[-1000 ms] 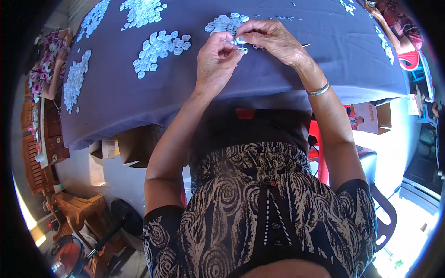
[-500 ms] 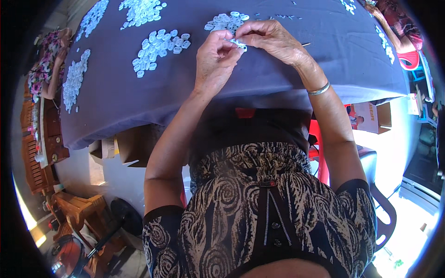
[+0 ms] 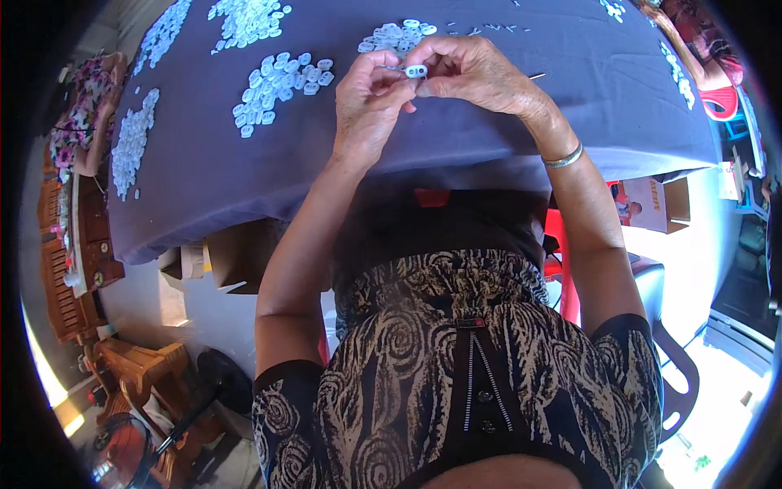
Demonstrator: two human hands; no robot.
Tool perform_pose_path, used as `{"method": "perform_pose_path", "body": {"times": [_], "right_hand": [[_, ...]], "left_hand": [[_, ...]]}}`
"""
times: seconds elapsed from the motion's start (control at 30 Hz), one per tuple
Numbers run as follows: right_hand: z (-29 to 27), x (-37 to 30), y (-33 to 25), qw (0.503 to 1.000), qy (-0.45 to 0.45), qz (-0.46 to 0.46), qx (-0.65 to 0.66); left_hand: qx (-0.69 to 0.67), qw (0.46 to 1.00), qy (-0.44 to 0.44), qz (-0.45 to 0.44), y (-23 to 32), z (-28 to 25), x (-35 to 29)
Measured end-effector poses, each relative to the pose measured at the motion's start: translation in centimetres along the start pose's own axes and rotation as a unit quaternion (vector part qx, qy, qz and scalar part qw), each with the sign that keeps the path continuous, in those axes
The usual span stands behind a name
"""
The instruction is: The person repeatedly picks up small plastic pieces from the table, joins them together by hand, and places the assembled components into piles.
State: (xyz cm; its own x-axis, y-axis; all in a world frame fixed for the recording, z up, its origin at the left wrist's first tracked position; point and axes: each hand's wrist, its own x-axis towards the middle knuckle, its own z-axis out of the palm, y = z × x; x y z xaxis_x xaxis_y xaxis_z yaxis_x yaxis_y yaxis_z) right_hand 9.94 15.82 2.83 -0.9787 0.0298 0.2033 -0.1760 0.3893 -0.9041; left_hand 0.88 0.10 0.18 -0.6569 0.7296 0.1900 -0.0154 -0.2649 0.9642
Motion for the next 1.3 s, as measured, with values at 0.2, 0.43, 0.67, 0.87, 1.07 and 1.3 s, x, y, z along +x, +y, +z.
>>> {"method": "perform_pose_path", "body": {"times": [0.2, 0.43, 0.67, 0.87, 1.07, 1.3], "right_hand": [[0.2, -0.1, -0.4, 0.996, 0.028, -0.038, -0.074], [0.5, -0.1, -1.1, 0.985, 0.073, -0.099, -0.124], [0.6, -0.3, -1.5, 0.977, 0.071, -0.133, -0.151], [0.6, -0.2, -1.7, 0.918, 0.067, -0.223, -0.322], [1.2, -0.5, -1.8, 0.906, 0.053, -0.171, -0.383], [1.8, -0.4, -1.6, 0.924, 0.038, -0.098, -0.369]], "left_hand": [[-0.039, 0.998, -0.011, -0.045, 1.1, -0.1, -0.2], [-0.039, 0.998, -0.019, -0.052, 2.0, -0.2, -0.2], [-0.001, 1.0, -0.019, 0.005, 1.8, 0.5, -0.3], [0.005, 1.0, -0.004, 0.002, 1.8, 0.8, -0.4], [0.046, 0.999, -0.011, 0.021, 1.8, 0.4, -0.3], [0.024, 1.0, 0.003, 0.001, 2.3, 0.6, -0.6]]}}
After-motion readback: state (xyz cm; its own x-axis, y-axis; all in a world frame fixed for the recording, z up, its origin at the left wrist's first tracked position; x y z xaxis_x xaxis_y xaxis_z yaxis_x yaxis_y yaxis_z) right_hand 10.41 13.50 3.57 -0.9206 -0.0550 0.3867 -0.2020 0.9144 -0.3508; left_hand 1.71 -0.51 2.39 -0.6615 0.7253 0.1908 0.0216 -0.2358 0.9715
